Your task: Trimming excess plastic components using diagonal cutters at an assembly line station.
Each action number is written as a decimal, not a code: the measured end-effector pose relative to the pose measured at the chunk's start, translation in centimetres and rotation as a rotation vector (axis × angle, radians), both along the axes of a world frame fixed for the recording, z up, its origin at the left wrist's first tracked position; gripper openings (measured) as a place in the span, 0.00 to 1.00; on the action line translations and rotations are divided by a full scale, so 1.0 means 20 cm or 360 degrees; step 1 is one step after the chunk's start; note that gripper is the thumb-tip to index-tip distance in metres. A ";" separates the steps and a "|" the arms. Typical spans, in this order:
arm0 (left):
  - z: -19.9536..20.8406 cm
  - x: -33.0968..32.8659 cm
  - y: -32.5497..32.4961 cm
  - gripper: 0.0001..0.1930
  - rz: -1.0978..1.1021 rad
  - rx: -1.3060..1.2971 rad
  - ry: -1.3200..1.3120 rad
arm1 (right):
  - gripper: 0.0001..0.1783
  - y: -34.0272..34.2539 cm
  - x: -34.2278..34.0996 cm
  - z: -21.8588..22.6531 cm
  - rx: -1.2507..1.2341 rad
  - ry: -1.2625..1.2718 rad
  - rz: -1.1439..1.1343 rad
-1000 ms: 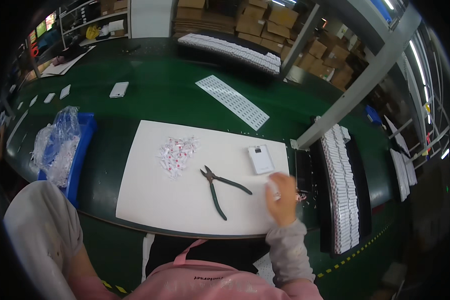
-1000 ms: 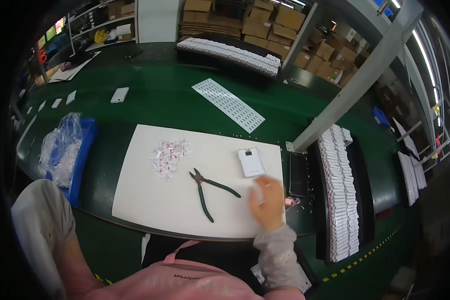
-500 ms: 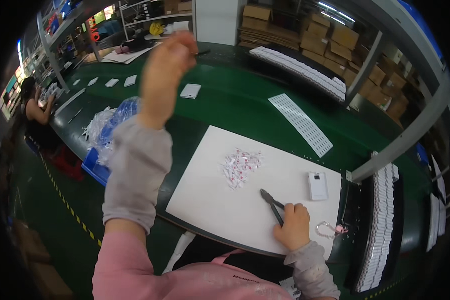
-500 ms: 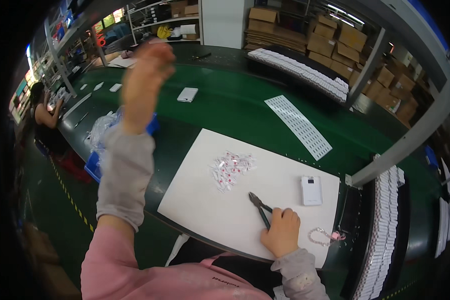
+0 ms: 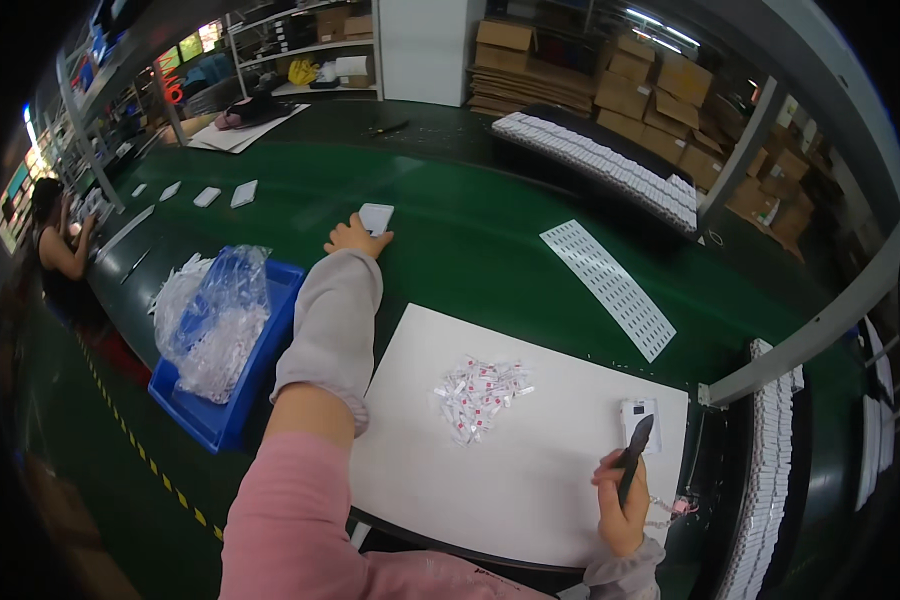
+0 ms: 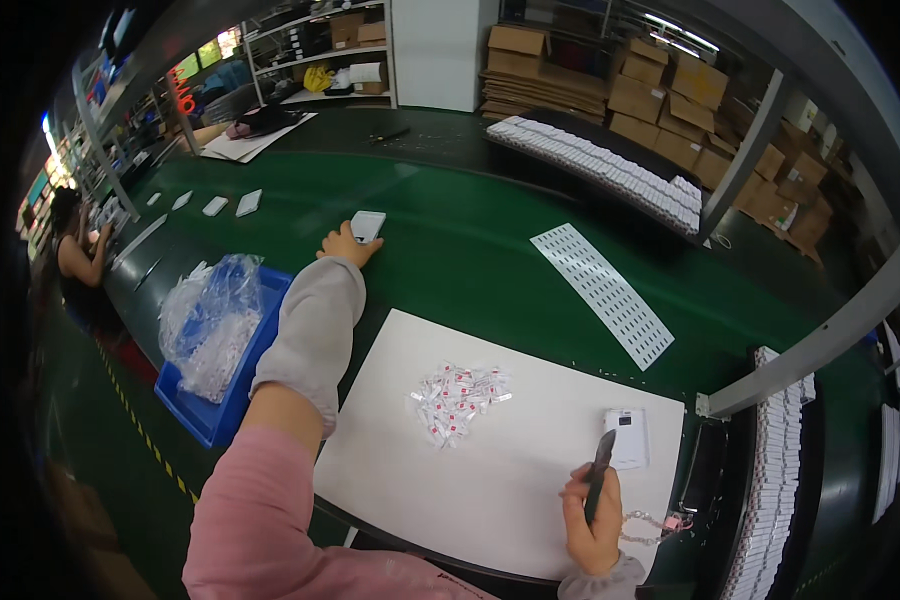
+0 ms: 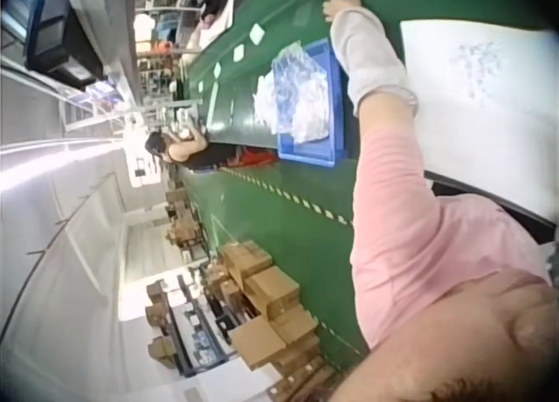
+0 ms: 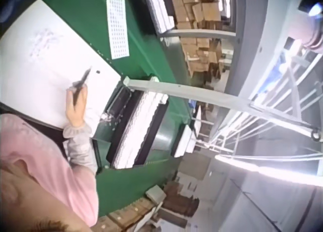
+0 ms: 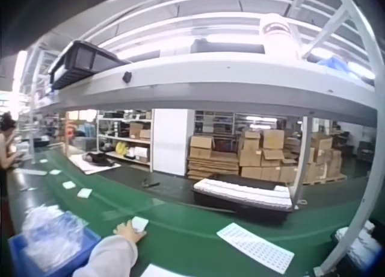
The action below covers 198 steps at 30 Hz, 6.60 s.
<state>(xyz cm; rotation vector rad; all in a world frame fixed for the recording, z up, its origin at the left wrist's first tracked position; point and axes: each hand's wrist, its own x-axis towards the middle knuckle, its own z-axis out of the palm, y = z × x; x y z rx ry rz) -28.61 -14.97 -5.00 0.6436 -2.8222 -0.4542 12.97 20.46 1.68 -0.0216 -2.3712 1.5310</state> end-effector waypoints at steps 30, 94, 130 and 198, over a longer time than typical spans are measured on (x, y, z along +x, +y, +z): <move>0.13 1.12 0.53 0.28 -0.0486 0.4037 0.0921 | 0.09 -0.36 -0.44 -0.28 0.0631 0.0305 0.0410; 0.03 1.50 0.89 0.36 -0.1647 0.2521 -0.0023 | 0.06 -0.29 -0.35 -0.18 -0.0190 0.0125 0.0127; 0.11 1.42 0.84 0.34 -0.1505 0.3208 -0.0038 | 0.15 -0.21 -0.29 -0.07 -0.0755 -0.0557 0.1027; 0.16 1.38 0.83 0.26 -0.1341 0.3352 -0.0233 | 0.16 -0.14 -0.25 -0.03 -0.0745 -0.0820 0.0894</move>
